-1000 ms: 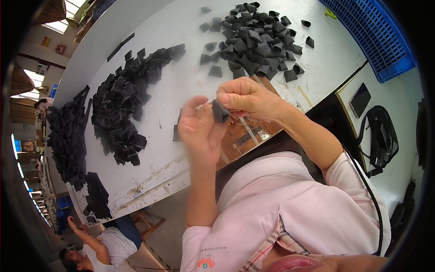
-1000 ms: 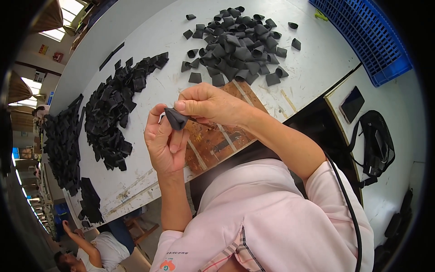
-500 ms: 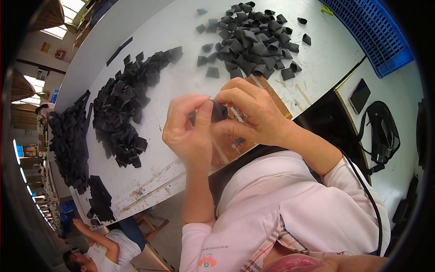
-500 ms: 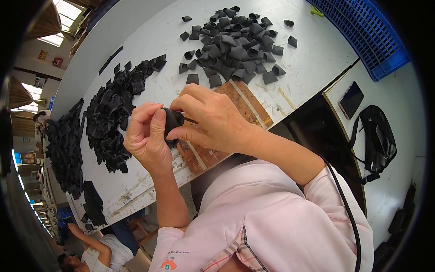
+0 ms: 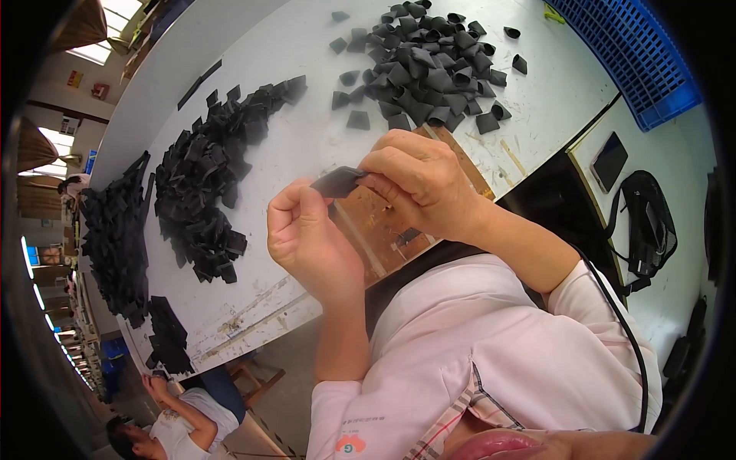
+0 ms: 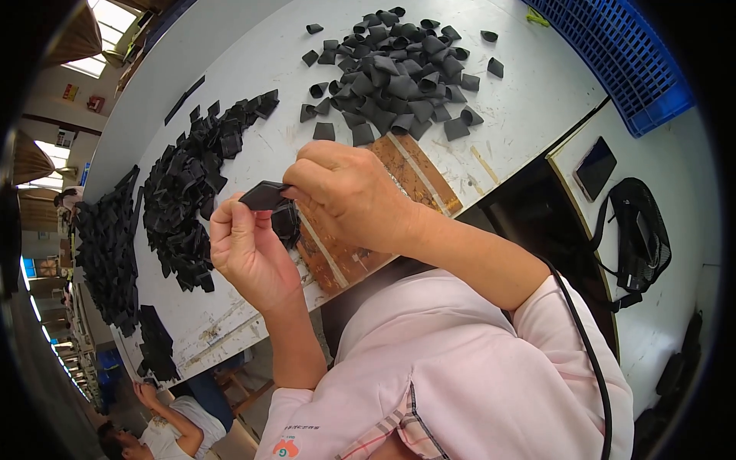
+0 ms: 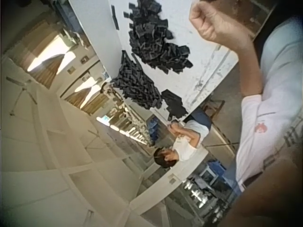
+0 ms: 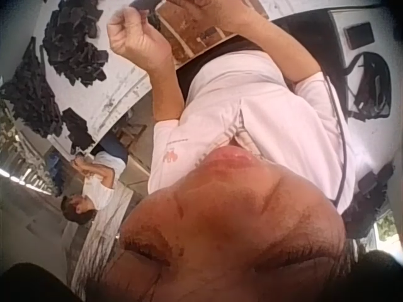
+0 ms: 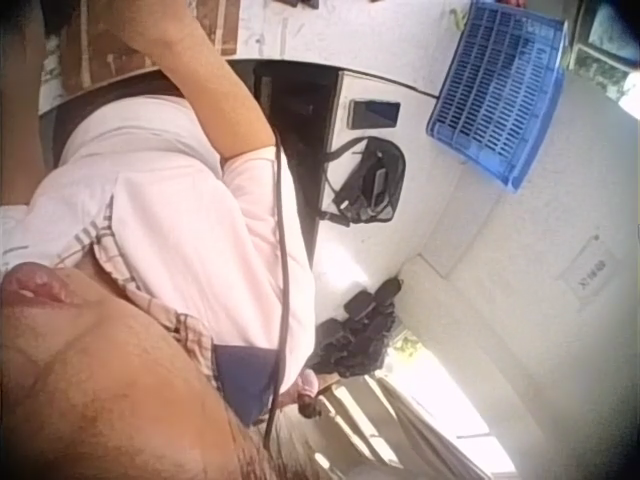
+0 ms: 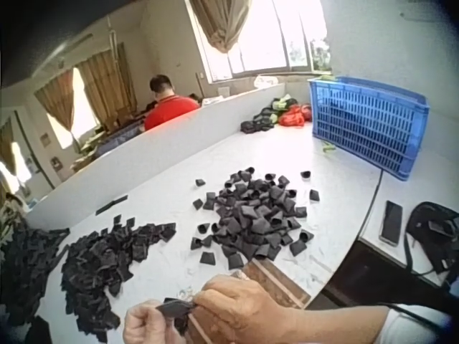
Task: Manually assembling small black rubber components onto a base using a thin applicator tool on a workbench.
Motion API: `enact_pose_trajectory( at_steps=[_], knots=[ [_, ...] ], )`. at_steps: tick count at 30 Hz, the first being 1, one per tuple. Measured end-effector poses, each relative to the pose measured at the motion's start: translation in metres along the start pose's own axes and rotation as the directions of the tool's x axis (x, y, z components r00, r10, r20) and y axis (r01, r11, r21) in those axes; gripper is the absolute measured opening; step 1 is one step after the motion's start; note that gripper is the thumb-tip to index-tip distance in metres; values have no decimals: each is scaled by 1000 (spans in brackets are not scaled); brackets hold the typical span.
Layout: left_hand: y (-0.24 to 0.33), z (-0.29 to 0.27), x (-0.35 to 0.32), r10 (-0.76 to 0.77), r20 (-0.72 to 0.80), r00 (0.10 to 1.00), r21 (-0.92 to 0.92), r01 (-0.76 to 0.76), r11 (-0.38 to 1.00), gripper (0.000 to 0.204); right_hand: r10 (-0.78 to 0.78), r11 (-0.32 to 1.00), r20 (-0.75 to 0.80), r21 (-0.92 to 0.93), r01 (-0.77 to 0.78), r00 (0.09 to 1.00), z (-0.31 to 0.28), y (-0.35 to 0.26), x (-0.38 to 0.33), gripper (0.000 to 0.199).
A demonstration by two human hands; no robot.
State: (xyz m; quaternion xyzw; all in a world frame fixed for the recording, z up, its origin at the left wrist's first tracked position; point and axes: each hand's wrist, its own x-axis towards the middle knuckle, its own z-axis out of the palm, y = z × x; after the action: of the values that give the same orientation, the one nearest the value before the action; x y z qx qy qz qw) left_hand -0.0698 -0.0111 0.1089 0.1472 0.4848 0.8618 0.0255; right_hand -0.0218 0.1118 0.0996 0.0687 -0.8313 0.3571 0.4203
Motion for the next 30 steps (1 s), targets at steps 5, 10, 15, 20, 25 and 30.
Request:
enact_pose_trajectory(
  at_steps=[5, 10, 15, 20, 25, 30],
  knots=[
    [-1, -3, 3, -39, 26, 999, -78, 41, 996, 5, 117, 988, 69, 96, -123, 991, -1, -3, 4, 7],
    [1, -6, 5, -110, 8, 994, -125, 110, 986, 5, -18, 1000, 104, -2, 18, 994, -8, -2, 16, 6],
    [-5, -12, -4, -42, 38, 998, -22, 43, 999, 5, -19, 999, 89, 51, 15, 996, -2, 4, 6, 7],
    [-5, -11, 3, 27, 101, 995, 171, -44, 984, 10, -24, 1000, 83, -15, 26, 996, -5, 4, 2, 9],
    [7, 0, 18, 70, 340, 938, 350, -195, 916, 15, -123, 986, 41, -112, 127, 992, -3, 3, 3, 13],
    [1, -2, 20, 159, 413, 897, 370, -325, 870, 6, -98, 992, 78, -74, 104, 992, -2, 4, 5, 12]
  ],
)
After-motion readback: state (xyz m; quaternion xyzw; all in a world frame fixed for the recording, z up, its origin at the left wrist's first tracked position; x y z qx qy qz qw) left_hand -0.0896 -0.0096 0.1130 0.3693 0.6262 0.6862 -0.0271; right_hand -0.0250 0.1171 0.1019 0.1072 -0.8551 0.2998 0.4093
